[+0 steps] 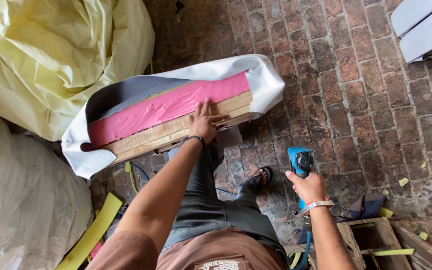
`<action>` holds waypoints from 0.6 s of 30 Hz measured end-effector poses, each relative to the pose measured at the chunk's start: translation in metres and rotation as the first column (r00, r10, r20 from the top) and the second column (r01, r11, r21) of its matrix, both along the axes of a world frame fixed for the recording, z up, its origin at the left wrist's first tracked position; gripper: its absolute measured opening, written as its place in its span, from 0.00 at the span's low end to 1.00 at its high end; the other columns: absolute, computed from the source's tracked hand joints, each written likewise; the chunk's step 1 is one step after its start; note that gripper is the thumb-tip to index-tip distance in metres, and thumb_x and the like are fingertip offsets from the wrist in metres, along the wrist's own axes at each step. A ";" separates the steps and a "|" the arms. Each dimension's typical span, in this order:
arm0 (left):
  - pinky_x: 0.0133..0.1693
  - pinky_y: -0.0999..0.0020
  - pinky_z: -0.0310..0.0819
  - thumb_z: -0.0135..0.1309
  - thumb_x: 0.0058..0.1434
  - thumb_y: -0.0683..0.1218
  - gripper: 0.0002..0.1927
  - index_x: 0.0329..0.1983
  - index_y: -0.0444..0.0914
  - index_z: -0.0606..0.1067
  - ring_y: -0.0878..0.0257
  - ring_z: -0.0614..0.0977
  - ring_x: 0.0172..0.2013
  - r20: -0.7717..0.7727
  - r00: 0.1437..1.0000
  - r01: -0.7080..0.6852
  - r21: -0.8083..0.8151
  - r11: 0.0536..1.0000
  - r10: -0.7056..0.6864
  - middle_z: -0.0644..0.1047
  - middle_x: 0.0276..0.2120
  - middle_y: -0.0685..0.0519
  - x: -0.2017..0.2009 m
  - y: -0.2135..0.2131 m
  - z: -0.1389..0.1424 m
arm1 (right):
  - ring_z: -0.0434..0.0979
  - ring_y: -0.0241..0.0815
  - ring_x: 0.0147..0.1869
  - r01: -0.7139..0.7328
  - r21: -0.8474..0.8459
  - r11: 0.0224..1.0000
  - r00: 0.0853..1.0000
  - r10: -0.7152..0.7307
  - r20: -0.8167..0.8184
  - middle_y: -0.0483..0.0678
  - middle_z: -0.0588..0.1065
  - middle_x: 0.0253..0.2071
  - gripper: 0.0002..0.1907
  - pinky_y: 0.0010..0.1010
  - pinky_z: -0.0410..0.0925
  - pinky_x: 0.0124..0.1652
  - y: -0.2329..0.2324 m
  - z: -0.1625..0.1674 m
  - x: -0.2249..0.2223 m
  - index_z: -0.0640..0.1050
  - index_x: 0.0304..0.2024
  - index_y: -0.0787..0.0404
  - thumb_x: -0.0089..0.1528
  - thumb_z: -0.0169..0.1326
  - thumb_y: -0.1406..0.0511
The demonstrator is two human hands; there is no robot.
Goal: The person works on a wooden furniture frame on the workshop floor, trimming excess pink foam with a knife, positioning gray foam and white fabric over the frame, and using a pneumatic nail gun to staple the fabric to the wood, pressing the fabric taut by hand between fastening.
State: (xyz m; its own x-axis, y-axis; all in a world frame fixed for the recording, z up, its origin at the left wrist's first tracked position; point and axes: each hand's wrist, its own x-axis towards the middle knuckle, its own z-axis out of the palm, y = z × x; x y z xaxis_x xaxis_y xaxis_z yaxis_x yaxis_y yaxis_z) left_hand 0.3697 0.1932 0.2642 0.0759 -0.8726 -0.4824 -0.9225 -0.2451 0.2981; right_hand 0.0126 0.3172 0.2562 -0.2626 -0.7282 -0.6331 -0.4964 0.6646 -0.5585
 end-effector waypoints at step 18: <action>0.57 0.63 0.78 0.47 0.74 0.41 0.20 0.64 0.56 0.75 0.59 0.81 0.57 0.029 0.756 0.651 -0.141 0.746 -0.654 0.79 0.59 0.57 -0.073 -0.095 0.046 | 0.77 0.41 0.22 0.058 -0.002 0.998 0.996 -0.058 0.066 0.49 0.77 0.20 0.17 0.34 0.69 0.26 -0.023 -0.002 0.006 0.78 0.31 0.62 0.53 0.68 0.57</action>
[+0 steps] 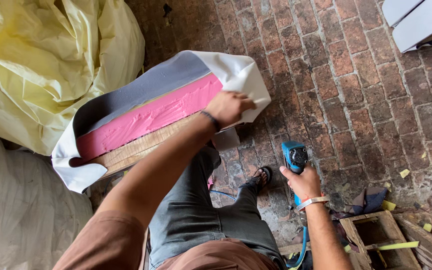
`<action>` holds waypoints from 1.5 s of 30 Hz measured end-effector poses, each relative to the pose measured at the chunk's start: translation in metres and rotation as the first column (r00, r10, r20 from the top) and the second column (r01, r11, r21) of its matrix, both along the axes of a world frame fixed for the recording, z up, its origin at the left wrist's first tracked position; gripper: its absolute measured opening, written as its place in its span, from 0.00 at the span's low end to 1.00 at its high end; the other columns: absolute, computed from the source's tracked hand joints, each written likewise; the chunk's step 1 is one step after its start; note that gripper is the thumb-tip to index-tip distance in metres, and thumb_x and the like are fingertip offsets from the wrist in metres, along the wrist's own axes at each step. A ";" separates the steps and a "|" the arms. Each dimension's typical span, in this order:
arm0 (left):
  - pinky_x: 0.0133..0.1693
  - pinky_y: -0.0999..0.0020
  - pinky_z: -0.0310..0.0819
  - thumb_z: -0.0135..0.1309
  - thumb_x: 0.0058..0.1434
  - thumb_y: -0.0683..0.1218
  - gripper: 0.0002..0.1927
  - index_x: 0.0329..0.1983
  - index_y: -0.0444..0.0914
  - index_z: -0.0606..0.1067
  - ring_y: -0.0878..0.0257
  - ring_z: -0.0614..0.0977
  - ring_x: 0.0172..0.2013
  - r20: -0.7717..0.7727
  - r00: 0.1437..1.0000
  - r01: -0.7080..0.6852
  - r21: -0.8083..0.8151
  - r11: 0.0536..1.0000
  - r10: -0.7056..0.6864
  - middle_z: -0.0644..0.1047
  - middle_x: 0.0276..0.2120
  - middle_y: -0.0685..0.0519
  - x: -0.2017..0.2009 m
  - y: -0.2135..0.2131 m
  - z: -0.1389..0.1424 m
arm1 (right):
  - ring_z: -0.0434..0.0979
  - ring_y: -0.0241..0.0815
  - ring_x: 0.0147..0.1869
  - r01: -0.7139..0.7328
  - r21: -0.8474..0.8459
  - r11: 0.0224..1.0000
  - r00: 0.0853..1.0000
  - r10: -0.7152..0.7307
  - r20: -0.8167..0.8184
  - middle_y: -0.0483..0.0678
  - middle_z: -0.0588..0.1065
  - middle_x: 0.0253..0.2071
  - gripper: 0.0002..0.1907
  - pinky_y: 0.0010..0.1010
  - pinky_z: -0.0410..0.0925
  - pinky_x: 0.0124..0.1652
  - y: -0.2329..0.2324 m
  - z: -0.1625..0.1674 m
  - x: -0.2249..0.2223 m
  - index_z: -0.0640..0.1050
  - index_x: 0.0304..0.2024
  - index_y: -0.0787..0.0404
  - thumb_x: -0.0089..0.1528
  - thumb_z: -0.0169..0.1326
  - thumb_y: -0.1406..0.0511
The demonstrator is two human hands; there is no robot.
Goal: The person works on a wooden furniture frame on the workshop floor, trimming excess pink foam with a knife, positioning gray foam and white fabric over the frame, and using a pneumatic nail gun to staple the fabric to the wood, pressing the fabric taut by hand between fastening.
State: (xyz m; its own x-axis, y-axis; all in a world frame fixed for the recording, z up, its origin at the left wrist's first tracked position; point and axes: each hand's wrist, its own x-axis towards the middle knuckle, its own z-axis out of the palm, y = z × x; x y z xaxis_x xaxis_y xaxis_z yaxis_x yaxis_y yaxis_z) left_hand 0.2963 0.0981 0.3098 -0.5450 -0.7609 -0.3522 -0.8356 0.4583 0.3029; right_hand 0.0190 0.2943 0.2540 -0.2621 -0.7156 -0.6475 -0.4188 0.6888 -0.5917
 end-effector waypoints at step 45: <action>0.72 0.50 0.44 0.48 0.71 0.64 0.35 0.75 0.47 0.59 0.46 0.53 0.74 -0.176 0.972 -0.207 -0.347 0.915 0.154 0.55 0.75 0.42 -0.002 -0.074 -0.075 | 0.77 0.40 0.26 0.234 -0.300 0.925 0.932 -0.125 0.340 0.47 0.78 0.29 0.19 0.33 0.71 0.28 -0.085 -0.060 0.044 0.77 0.40 0.63 0.49 0.68 0.66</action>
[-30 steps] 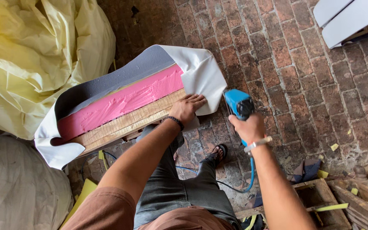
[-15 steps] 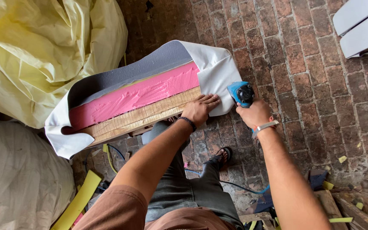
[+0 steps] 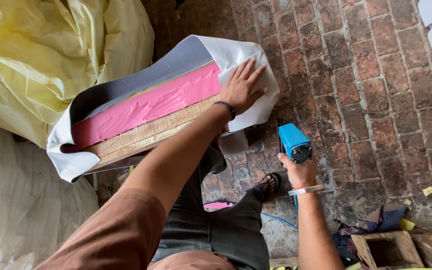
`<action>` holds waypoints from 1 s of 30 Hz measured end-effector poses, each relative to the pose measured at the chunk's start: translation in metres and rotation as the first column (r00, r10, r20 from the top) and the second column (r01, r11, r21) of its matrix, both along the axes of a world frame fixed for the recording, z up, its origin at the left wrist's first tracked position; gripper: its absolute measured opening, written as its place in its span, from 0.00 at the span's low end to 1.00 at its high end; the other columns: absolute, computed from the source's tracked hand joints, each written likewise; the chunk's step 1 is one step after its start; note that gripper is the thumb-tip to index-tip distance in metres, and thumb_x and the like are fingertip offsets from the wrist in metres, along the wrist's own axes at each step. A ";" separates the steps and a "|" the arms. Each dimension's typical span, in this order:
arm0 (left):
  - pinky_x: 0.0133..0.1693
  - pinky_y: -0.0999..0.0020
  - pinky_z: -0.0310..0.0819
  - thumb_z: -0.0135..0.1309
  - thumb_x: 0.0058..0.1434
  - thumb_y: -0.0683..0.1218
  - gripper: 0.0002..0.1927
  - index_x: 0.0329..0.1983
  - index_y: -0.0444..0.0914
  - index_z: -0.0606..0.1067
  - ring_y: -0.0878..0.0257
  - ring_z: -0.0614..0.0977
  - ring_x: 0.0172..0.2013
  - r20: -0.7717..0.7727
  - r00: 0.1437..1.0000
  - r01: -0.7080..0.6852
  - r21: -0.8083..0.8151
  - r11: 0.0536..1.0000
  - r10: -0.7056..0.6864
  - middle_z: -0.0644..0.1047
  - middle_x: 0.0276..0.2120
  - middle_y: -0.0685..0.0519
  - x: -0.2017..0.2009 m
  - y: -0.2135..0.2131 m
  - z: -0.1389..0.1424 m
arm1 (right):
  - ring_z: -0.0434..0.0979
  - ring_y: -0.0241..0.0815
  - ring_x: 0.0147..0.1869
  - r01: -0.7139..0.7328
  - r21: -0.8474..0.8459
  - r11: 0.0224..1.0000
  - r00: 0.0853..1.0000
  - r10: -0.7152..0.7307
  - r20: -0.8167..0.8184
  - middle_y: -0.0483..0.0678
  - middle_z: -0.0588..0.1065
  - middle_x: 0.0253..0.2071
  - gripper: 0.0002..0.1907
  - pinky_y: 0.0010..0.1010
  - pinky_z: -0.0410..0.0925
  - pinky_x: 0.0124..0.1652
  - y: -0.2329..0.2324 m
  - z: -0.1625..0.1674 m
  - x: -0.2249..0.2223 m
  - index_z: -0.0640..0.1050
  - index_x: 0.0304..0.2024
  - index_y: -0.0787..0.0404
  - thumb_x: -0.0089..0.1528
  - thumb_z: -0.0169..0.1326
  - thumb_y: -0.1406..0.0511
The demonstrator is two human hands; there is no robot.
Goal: The person works on a wooden furniture frame on the workshop floor, trimming excess pink foam with a knife, positioning gray foam and white fabric over the frame, and using a pneumatic nail gun to staple the fabric to the wood, pressing the fabric taut by hand between fastening.
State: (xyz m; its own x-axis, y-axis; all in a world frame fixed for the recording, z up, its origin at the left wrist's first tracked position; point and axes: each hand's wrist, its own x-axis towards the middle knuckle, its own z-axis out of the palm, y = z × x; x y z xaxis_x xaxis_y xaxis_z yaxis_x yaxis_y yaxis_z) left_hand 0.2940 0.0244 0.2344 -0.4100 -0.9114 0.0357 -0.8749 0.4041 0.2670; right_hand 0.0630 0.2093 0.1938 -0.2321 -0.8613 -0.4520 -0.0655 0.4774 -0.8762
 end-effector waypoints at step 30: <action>0.75 0.51 0.28 0.66 0.50 0.50 0.64 0.78 0.45 0.34 0.54 0.38 0.77 0.325 0.940 -0.052 0.431 0.901 -0.101 0.36 0.78 0.49 0.057 0.030 0.021 | 0.82 0.44 0.37 -0.092 -0.234 0.968 0.995 0.097 0.012 0.48 0.80 0.35 0.15 0.37 0.74 0.38 -0.055 -0.032 0.060 0.80 0.39 0.63 0.52 0.63 0.63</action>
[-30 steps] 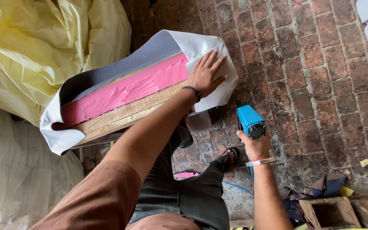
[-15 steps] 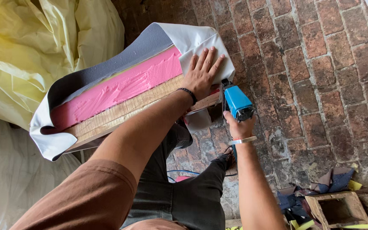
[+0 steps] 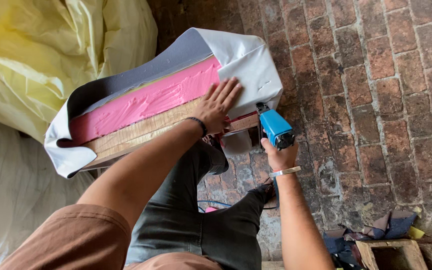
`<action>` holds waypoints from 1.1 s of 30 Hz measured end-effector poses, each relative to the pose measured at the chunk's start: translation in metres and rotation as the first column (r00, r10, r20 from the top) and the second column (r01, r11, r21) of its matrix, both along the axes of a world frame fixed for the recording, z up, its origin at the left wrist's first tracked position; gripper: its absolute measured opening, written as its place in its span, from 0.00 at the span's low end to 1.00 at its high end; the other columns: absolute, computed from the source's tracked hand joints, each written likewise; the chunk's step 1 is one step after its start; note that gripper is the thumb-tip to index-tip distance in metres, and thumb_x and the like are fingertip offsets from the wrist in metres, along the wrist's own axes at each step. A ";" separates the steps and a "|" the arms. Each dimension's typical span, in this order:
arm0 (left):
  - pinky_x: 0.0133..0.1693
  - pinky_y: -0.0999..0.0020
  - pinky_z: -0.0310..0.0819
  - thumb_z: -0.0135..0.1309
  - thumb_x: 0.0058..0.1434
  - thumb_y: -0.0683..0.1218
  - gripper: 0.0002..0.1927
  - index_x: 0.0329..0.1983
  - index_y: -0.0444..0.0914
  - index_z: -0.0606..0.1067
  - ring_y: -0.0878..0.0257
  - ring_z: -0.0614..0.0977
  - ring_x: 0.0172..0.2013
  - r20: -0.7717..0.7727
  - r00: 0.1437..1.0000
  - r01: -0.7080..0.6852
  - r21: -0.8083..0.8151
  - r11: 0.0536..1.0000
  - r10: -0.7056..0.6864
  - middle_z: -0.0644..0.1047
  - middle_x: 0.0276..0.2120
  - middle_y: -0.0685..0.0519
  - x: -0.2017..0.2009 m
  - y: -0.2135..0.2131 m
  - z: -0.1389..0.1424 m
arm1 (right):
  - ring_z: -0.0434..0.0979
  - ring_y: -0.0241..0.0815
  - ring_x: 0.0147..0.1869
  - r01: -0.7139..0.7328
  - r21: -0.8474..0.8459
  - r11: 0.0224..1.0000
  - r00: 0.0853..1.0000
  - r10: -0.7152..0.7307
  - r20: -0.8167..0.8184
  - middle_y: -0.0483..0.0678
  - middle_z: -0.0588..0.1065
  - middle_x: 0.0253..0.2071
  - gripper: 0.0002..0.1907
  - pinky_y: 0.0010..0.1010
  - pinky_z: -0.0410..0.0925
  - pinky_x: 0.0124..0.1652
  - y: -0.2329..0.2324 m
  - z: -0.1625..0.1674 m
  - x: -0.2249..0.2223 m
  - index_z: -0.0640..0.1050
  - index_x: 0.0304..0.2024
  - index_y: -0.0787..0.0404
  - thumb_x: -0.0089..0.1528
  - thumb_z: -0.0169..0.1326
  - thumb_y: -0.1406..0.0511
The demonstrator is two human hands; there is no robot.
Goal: The person works on a wooden furniture frame on the workshop floor, trimming excess pink foam with a knife, positioning gray foam and white fabric over the frame, and using a pneumatic nail gun to staple the fabric to the wood, pressing the fabric taut by hand between fastening.
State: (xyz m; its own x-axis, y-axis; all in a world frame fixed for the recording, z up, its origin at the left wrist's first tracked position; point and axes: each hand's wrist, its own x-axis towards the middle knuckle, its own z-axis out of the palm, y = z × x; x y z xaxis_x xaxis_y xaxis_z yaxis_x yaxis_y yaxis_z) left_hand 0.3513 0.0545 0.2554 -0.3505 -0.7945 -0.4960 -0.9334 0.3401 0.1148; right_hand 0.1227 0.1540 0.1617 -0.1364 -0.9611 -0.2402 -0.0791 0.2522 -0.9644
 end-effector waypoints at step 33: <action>0.69 0.47 0.48 0.56 0.52 0.55 0.55 0.78 0.41 0.42 0.43 0.43 0.76 0.038 0.584 -0.810 0.097 0.578 0.811 0.40 0.79 0.46 0.167 0.183 0.026 | 0.77 0.40 0.22 -0.319 0.363 0.875 0.747 0.468 -0.473 0.51 0.77 0.23 0.12 0.34 0.71 0.24 -0.112 0.148 0.056 0.80 0.30 0.69 0.57 0.62 0.64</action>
